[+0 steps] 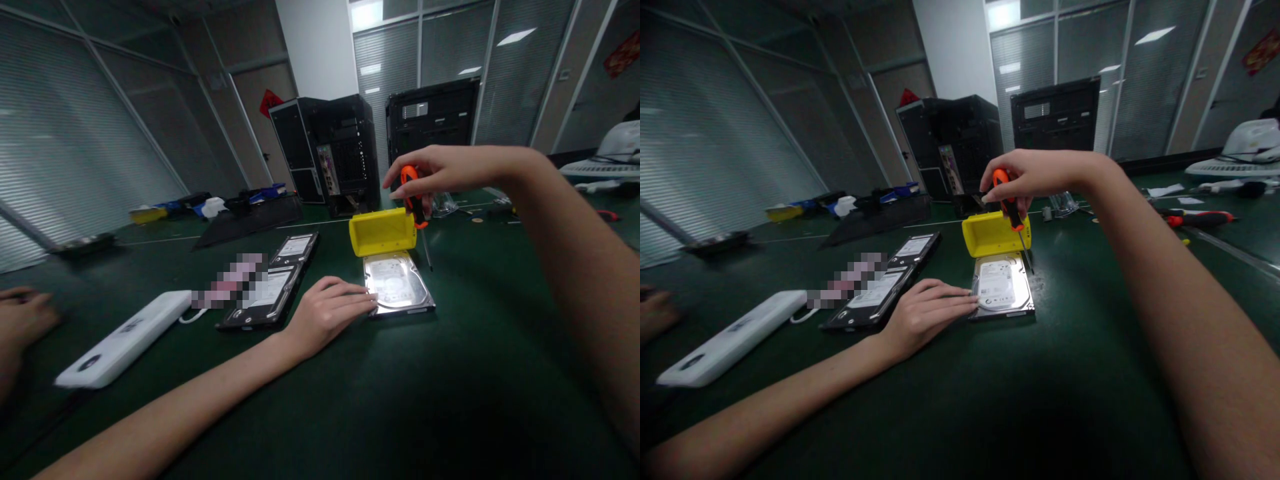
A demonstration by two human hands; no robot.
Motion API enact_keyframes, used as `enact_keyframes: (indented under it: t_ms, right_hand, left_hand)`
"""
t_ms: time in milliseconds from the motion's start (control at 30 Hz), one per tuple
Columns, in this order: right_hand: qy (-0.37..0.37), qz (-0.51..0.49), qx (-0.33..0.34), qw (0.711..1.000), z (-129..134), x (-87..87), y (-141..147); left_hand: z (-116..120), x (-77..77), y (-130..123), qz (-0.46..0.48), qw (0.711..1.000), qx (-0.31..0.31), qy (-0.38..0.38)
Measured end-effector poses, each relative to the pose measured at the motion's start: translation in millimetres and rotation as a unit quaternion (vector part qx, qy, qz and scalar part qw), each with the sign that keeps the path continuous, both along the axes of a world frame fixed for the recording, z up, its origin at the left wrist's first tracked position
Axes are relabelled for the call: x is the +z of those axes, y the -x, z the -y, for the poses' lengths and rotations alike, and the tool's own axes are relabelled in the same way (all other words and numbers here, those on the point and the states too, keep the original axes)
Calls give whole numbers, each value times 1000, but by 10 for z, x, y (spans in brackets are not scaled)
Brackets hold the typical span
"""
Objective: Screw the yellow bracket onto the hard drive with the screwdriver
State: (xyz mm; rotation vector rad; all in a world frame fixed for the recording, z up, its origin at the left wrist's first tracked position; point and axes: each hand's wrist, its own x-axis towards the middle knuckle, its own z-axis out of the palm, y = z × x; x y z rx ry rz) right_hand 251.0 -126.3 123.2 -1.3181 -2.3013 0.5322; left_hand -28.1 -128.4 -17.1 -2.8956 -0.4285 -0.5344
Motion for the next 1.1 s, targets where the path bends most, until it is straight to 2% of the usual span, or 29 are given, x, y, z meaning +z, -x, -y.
enact_keyframes:
  t_ms: [400,633,867,1000,1100]
  right_hand:
    - [4,-11,1,1000,10,-1,7]
    - [3,-6,17,1000,15,11,60]
    - [73,-51,99,991,-1,-7,209]
    - [137,-54,142,979,22,-24,340]
    - [132,-36,145,980,44,-17,391]
  left_hand:
    - [-11,1,-25,-12,1000,-4,27]
    - [54,63,-59,33,990,28,135]
    - [77,53,-140,98,954,109,261]
    - [54,26,-163,101,941,132,294]
    - [57,8,-170,108,938,133,301]
